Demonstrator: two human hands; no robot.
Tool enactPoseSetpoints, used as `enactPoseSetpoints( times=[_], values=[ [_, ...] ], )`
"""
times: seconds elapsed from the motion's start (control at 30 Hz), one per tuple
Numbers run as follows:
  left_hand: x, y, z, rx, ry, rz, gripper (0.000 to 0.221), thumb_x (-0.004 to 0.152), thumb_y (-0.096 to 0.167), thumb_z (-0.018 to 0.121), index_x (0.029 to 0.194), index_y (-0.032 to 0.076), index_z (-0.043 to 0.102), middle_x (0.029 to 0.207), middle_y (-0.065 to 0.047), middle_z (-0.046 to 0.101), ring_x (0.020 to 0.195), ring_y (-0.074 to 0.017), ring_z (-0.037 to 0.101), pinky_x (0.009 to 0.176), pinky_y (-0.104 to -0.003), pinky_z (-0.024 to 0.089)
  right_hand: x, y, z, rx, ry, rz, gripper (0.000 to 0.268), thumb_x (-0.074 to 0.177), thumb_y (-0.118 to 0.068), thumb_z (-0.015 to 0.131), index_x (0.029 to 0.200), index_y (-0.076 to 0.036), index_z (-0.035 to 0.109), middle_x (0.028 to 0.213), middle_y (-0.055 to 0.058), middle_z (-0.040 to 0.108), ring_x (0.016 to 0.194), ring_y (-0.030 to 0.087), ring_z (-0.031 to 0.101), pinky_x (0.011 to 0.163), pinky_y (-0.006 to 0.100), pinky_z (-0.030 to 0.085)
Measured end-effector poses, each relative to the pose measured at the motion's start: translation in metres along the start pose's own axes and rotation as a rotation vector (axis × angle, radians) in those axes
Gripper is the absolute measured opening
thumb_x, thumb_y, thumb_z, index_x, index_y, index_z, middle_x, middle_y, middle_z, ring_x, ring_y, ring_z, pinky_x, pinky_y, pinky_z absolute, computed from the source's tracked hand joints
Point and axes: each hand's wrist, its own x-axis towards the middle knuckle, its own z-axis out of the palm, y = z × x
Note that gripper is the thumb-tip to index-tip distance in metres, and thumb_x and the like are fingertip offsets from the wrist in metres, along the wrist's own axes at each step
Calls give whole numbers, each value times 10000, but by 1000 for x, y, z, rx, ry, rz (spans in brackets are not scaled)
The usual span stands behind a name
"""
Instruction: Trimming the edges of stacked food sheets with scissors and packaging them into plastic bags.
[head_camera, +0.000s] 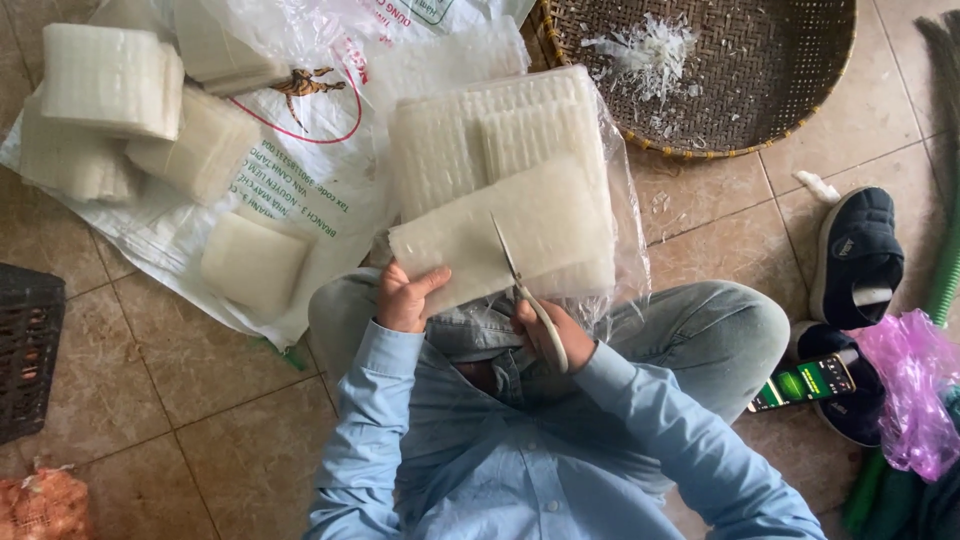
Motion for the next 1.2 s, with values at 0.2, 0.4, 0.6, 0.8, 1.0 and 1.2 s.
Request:
enactPoseSetpoints(
  times=[0.2,0.4,0.6,0.8,1.0,1.2],
  values=[
    [9,-10,-8,-18,-11,-23,410,630,-78,889,983,59,731,804,-139,740,714,-281,759,650,-465,639,-4,-24,18,31,97,-27,561,1016,-431,641,584,-72,641,378,102,515,343,211,531,400,295,451],
    [9,-2,-4,-54,-3,-95,393,650,-78,876,983,55,715,798,-147,732,700,-307,759,637,-483,637,-1,-10,15,33,154,-78,543,979,-404,725,568,-58,642,353,95,506,290,188,506,374,274,424],
    [29,-34,-29,-56,20,-116,399,638,-67,889,979,42,710,793,-156,735,686,-327,758,622,-482,633,15,-19,4,-54,57,80,624,1015,-558,567,678,-54,711,440,125,585,435,249,608,494,346,505],
    [34,-37,-36,33,30,-81,408,598,-33,926,944,37,721,772,-154,740,657,-293,754,596,-457,636,31,-62,6,-9,-54,51,762,1034,-661,448,571,-91,651,427,139,539,452,266,614,515,332,499],
    [27,-15,-22,69,60,-66,398,570,-14,940,896,24,715,737,-160,732,626,-284,747,576,-438,632,31,-69,14,85,-69,-56,772,1060,-605,492,526,-59,600,363,130,506,312,237,508,407,314,426],
    [40,-32,-30,13,67,-105,424,581,-36,931,935,31,708,778,-164,735,667,-309,754,604,-446,634,34,-56,16,129,35,-41,657,1043,-529,586,621,-26,622,360,130,484,292,222,526,367,285,420]
  ],
)
